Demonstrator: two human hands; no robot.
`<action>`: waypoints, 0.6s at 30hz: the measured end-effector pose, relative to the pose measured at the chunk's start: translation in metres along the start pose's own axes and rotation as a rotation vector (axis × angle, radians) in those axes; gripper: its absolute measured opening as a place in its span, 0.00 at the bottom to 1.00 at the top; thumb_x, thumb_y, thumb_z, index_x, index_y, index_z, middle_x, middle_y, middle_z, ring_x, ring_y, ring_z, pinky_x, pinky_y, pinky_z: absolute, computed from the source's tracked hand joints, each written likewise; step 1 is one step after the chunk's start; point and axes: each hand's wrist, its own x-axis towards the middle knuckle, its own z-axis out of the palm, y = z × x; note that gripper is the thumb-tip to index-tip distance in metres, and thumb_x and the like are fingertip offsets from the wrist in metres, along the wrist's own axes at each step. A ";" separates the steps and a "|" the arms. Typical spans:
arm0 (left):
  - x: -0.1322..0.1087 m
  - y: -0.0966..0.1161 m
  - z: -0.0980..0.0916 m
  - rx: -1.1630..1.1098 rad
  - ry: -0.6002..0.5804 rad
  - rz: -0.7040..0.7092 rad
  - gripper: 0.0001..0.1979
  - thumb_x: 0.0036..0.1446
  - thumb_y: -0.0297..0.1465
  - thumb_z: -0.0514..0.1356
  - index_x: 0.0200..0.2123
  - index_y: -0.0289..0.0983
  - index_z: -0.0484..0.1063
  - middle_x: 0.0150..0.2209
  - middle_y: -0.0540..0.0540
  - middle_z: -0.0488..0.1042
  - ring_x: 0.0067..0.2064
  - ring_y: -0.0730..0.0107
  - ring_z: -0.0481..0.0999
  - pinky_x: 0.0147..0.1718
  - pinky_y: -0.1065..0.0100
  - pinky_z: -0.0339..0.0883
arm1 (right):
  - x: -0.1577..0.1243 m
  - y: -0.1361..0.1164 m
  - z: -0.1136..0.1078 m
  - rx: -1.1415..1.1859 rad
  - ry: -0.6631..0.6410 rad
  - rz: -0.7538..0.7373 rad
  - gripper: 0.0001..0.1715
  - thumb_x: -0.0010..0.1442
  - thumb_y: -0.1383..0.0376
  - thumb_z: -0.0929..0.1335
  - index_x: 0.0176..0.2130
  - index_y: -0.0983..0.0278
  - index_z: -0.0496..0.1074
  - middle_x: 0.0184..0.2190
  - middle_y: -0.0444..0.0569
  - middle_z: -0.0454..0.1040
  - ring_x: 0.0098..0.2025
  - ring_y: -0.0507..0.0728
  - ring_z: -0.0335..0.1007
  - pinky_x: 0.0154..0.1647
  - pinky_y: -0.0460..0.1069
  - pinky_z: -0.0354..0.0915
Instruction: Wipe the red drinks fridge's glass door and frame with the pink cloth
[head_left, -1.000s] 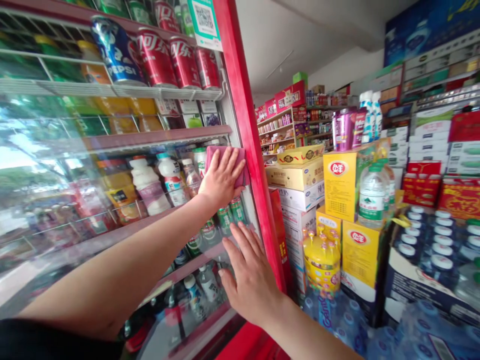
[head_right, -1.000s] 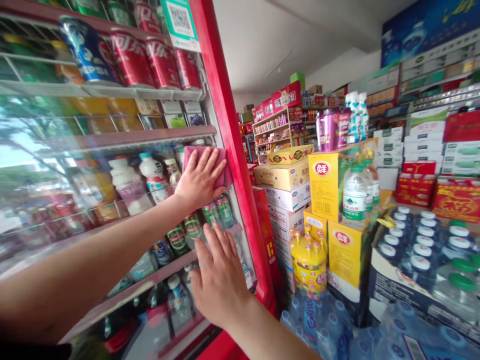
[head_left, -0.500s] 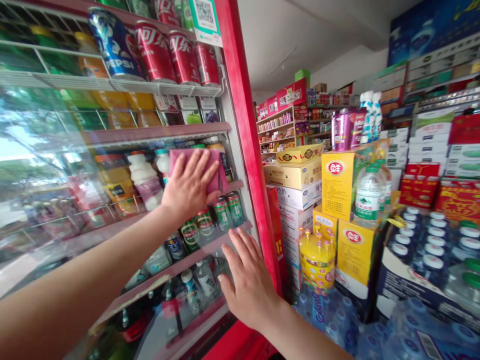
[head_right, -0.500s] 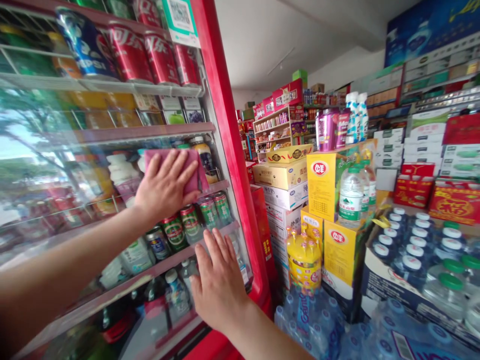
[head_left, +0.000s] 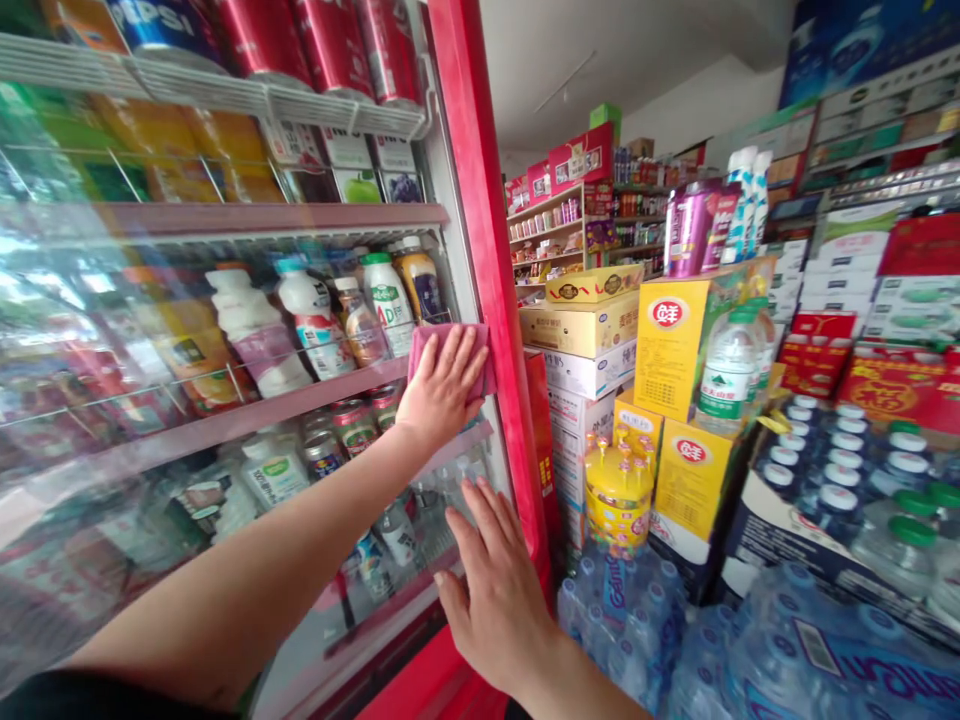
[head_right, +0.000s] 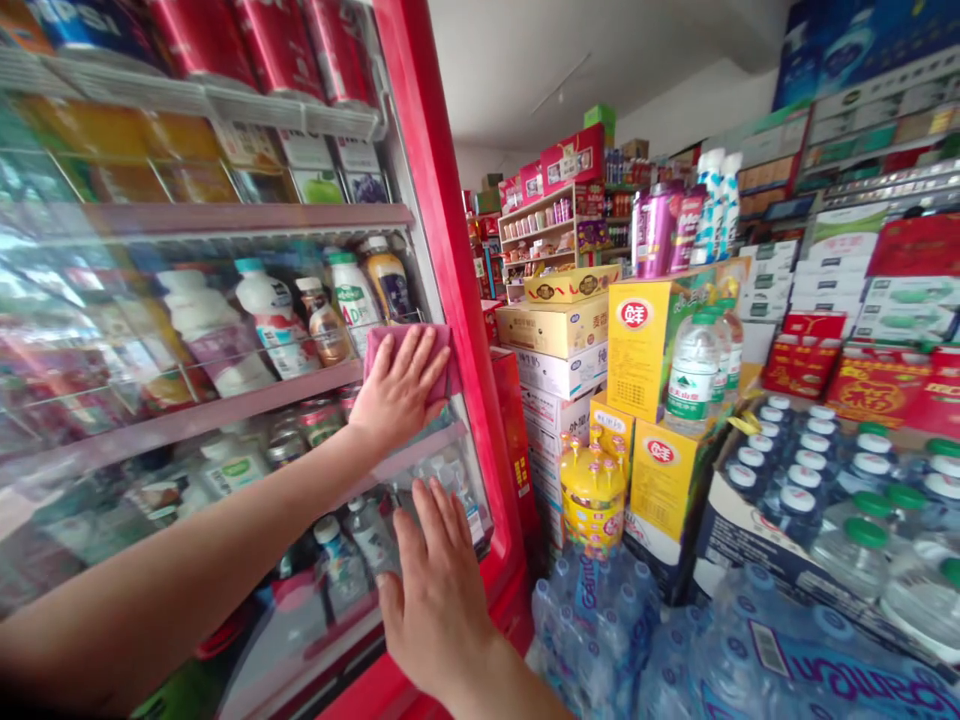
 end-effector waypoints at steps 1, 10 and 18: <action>-0.013 0.008 0.009 0.009 -0.025 0.029 0.45 0.71 0.45 0.60 0.81 0.31 0.49 0.82 0.33 0.35 0.84 0.40 0.38 0.81 0.36 0.38 | -0.003 0.002 0.000 -0.006 -0.006 0.010 0.37 0.64 0.69 0.70 0.70 0.69 0.68 0.80 0.64 0.56 0.82 0.73 0.50 0.76 0.75 0.66; -0.085 -0.025 -0.008 0.031 -0.038 0.067 0.42 0.72 0.48 0.58 0.82 0.39 0.49 0.82 0.41 0.44 0.83 0.47 0.47 0.80 0.40 0.48 | -0.016 0.008 0.005 -0.035 -0.003 0.038 0.36 0.65 0.69 0.71 0.70 0.68 0.68 0.79 0.63 0.57 0.81 0.75 0.53 0.74 0.76 0.69; -0.113 -0.137 -0.133 0.117 0.309 -0.378 0.46 0.70 0.57 0.58 0.81 0.42 0.51 0.84 0.42 0.40 0.84 0.39 0.41 0.80 0.34 0.29 | -0.016 -0.008 0.018 0.056 0.030 -0.016 0.37 0.64 0.70 0.71 0.70 0.67 0.68 0.79 0.62 0.58 0.82 0.73 0.51 0.75 0.75 0.67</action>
